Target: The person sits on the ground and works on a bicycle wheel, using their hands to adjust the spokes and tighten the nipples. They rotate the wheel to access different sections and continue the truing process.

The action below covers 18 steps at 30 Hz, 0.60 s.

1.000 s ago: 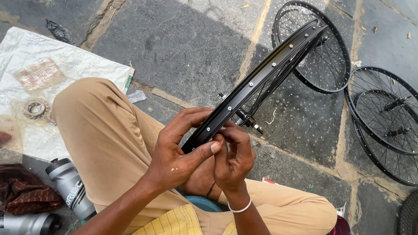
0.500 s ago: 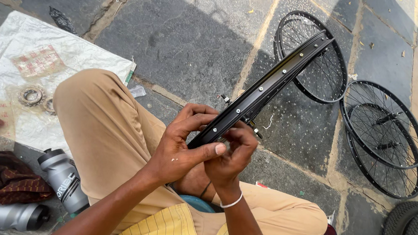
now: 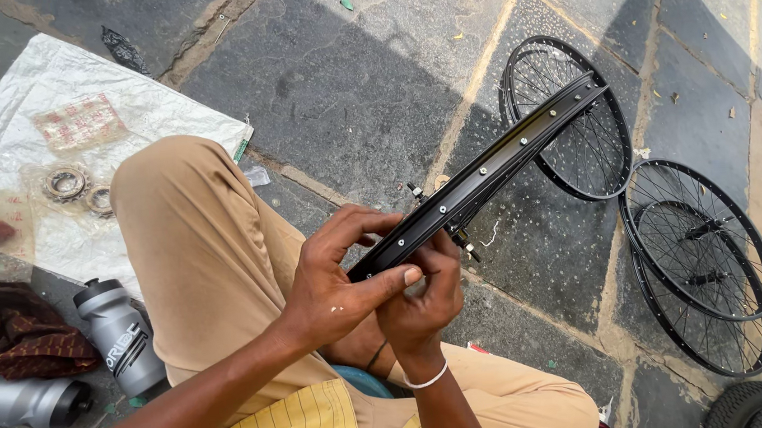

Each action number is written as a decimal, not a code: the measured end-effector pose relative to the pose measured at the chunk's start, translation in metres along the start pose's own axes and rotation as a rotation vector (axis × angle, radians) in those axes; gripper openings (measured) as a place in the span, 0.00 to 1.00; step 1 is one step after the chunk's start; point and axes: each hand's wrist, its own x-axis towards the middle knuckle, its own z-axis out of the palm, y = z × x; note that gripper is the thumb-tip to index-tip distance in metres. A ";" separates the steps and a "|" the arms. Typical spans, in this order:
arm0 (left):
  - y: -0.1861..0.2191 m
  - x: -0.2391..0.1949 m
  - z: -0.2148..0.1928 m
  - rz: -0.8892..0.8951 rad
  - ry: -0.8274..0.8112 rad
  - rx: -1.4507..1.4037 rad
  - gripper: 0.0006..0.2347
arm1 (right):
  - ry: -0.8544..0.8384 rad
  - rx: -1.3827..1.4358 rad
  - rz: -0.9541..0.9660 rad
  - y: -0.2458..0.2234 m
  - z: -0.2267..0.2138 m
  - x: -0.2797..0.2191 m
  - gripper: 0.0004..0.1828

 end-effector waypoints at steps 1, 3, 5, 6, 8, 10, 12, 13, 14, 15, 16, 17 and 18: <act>-0.001 0.000 -0.001 0.045 -0.037 -0.043 0.23 | 0.001 0.072 0.022 0.001 0.000 -0.001 0.19; -0.004 -0.004 0.001 0.126 -0.114 -0.136 0.22 | 0.000 0.212 0.075 0.003 -0.004 -0.004 0.20; -0.006 -0.005 0.002 0.064 -0.046 -0.103 0.25 | 0.014 0.224 0.136 0.006 -0.004 -0.003 0.24; -0.006 -0.004 0.004 0.038 -0.015 -0.087 0.26 | 0.025 0.229 0.163 0.008 -0.004 0.000 0.26; -0.006 -0.003 0.005 -0.013 0.033 0.043 0.24 | 0.003 0.189 0.141 0.007 -0.004 0.003 0.21; -0.007 -0.005 0.004 -0.008 0.000 0.034 0.23 | -0.019 0.115 0.062 0.003 -0.003 0.001 0.18; -0.009 -0.003 -0.001 0.055 -0.119 -0.116 0.24 | -0.036 0.001 -0.074 -0.002 -0.004 -0.004 0.16; -0.009 -0.002 -0.001 0.053 -0.121 -0.090 0.24 | -0.035 0.018 -0.053 -0.003 -0.005 -0.004 0.17; -0.009 0.002 -0.003 0.054 -0.127 -0.065 0.24 | -0.031 0.033 -0.035 -0.003 -0.005 -0.004 0.17; -0.009 0.007 -0.002 0.055 -0.133 -0.040 0.23 | -0.026 0.048 -0.016 -0.002 -0.005 -0.002 0.17; -0.008 0.011 -0.002 0.071 -0.126 -0.003 0.22 | -0.030 0.046 -0.020 0.000 -0.004 -0.001 0.17; -0.007 0.016 -0.001 0.087 -0.120 0.033 0.22 | -0.035 0.044 -0.025 0.002 -0.003 0.001 0.17; -0.006 0.017 0.002 0.098 -0.113 0.067 0.21 | -0.044 0.040 -0.025 0.004 -0.004 0.001 0.17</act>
